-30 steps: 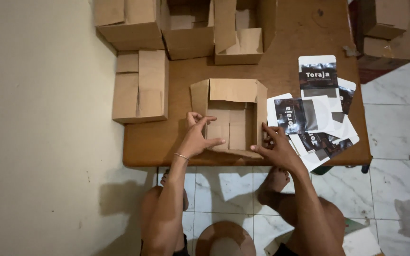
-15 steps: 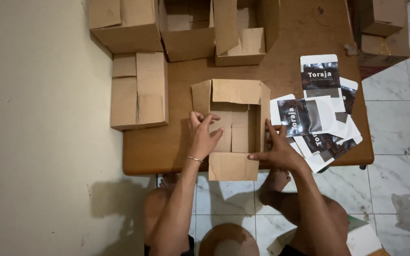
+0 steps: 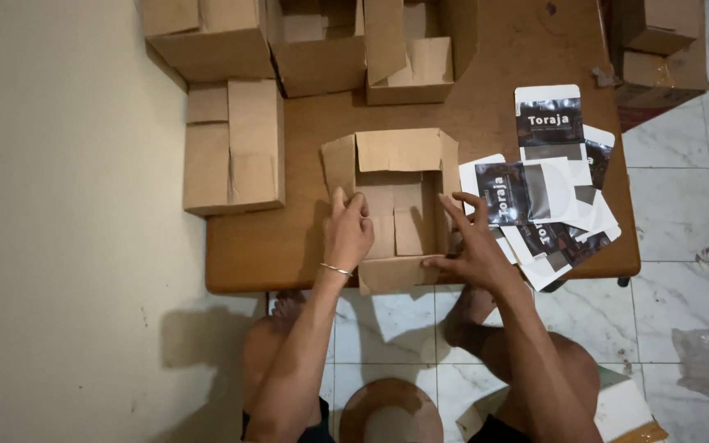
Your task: Folding a coffee pouch into a box shape and placing it into a cardboard container.
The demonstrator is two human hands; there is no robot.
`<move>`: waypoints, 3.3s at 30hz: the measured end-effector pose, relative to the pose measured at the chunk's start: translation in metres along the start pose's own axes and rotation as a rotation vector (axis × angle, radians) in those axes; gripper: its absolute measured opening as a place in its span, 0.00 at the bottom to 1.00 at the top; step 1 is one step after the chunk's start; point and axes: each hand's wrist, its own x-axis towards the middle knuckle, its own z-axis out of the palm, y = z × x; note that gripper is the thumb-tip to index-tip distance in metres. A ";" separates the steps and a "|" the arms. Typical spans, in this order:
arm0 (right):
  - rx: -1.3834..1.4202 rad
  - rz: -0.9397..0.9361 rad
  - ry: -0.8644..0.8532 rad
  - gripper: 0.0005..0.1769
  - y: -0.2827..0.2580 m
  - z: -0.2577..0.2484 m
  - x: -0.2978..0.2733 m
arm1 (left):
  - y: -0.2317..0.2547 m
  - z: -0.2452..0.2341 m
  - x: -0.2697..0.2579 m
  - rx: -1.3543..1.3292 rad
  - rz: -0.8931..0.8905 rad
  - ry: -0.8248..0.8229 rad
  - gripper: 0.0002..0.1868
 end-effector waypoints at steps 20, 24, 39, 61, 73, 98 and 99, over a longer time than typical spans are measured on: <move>0.039 -0.124 -0.122 0.29 0.019 0.011 -0.006 | -0.015 0.000 0.023 0.086 0.092 0.103 0.31; 0.035 -0.056 -0.096 0.29 0.014 0.009 -0.001 | -0.033 0.010 0.031 0.041 0.078 0.016 0.31; -0.078 0.056 0.022 0.28 0.012 -0.001 0.024 | -0.031 0.005 0.026 0.021 0.017 -0.093 0.25; -0.037 0.083 0.042 0.55 0.011 -0.002 0.062 | -0.007 -0.010 0.019 0.049 -0.019 -0.220 0.54; -0.117 0.137 0.038 0.53 0.015 0.003 0.077 | 0.001 0.008 0.028 0.076 -0.140 -0.016 0.44; -0.073 0.102 0.080 0.45 0.013 0.002 0.073 | -0.026 0.027 0.031 0.052 -0.063 0.055 0.48; -0.044 0.070 0.092 0.45 0.019 0.003 0.072 | -0.031 0.029 0.031 0.018 -0.024 0.088 0.47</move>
